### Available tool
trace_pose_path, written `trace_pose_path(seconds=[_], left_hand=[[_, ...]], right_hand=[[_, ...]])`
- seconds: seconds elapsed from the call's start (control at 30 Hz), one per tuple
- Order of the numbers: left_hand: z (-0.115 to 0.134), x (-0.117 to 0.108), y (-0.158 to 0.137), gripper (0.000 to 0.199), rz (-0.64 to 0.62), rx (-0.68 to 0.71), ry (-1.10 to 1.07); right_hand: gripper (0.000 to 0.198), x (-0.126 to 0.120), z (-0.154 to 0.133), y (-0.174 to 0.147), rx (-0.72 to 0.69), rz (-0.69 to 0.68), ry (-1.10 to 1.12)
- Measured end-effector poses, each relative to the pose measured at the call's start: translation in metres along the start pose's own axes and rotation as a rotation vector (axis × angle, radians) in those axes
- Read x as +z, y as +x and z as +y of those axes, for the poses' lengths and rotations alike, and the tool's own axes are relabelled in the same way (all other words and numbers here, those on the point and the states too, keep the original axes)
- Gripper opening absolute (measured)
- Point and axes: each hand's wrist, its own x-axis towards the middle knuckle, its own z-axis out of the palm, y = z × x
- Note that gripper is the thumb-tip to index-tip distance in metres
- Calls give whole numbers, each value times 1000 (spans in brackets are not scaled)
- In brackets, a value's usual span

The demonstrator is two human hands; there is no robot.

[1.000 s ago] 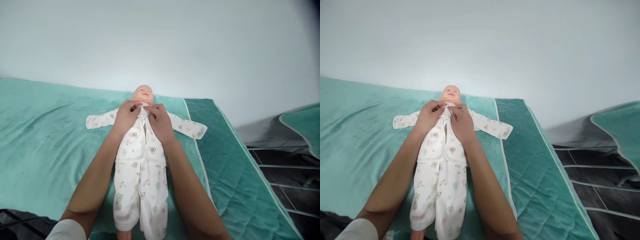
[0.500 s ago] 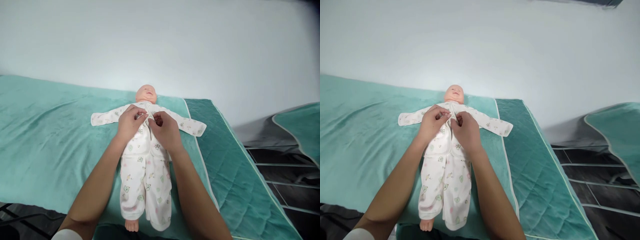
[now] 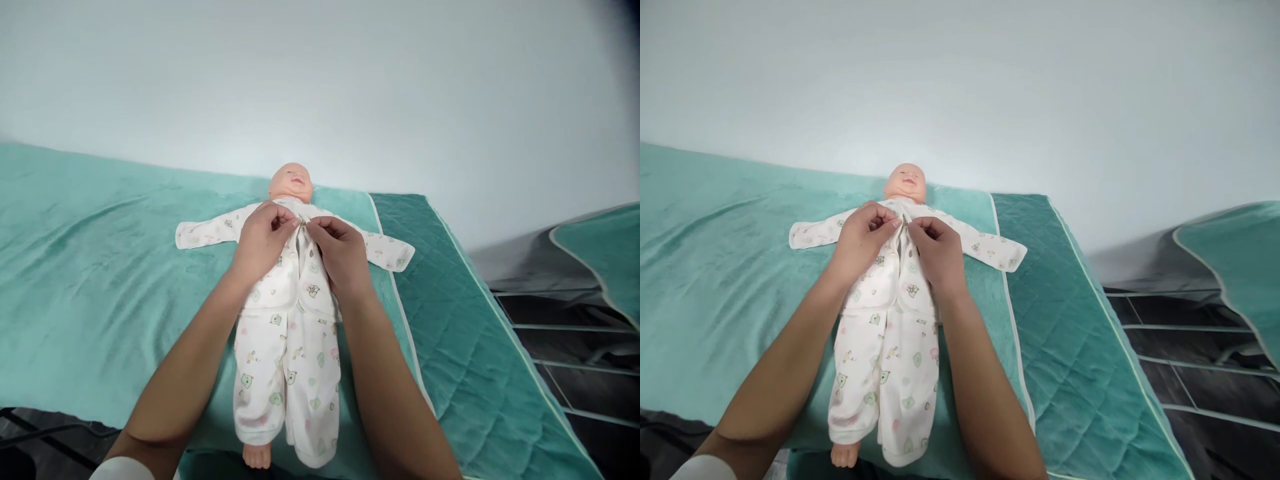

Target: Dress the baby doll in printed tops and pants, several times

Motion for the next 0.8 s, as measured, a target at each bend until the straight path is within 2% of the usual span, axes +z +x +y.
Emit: trace_pose_path(seconds=[0.23,0.47,0.63,0.8], left_hand=[[-3,3,-3,10,-9,-43,-11],[-5,2,-5,11,-15,-122,-87],[-9,2,-6,7,-3,-115,-134],[-9,0,-7,7,-29,-82,-119]], right_hand=[[20,5,-3,-10,-17,39,0],[28,6,-1,-8,-18,-28,-38],[30,5,1,-7,-18,-101,-39],[26,9,-2,-10,-87,-98,-182]])
